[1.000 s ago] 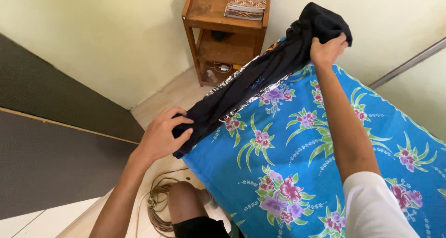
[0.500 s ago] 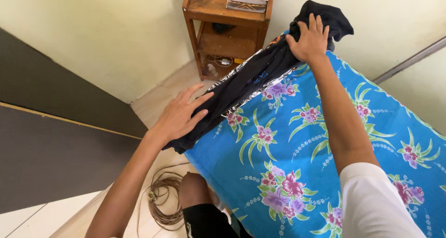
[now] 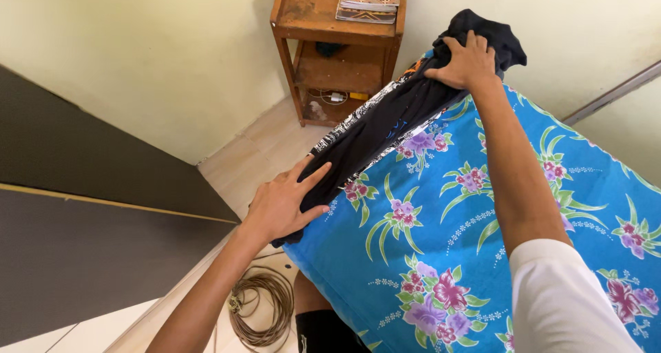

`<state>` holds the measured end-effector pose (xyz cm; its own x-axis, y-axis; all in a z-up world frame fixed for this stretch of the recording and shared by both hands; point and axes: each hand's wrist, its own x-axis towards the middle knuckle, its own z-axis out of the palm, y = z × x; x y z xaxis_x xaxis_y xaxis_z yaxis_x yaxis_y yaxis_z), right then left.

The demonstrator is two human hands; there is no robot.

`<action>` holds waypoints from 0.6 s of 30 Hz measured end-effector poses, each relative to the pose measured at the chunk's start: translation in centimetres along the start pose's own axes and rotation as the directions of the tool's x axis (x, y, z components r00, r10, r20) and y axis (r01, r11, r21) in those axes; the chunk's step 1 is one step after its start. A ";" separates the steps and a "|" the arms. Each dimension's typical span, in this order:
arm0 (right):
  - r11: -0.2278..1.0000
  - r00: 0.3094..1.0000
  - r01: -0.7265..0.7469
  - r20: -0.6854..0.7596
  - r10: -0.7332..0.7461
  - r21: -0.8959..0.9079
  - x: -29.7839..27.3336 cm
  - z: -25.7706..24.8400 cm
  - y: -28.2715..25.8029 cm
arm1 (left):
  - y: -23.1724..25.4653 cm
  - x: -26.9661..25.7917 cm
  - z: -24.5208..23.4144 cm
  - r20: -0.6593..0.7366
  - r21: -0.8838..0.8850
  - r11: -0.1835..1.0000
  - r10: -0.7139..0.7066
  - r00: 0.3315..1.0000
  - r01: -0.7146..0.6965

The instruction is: The person unzips a suitcase, removes items of clothing, and rolls each item on a bed before placing them back into the suitcase.

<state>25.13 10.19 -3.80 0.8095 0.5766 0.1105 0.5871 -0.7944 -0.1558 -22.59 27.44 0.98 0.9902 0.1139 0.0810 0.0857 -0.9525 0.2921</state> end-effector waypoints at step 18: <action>0.998 0.999 0.010 0.051 -0.006 -0.065 -0.8 0.4 -1.1 | -0.8 0.8 0.7 0.113 -0.008 0.998 -0.057 0.992 0.059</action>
<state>23.89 10.67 -4.11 0.8046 0.5907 0.0608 0.5938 -0.7995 -0.0907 -21.82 28.10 0.17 0.9898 0.1355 -0.0444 0.1426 -0.9420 0.3038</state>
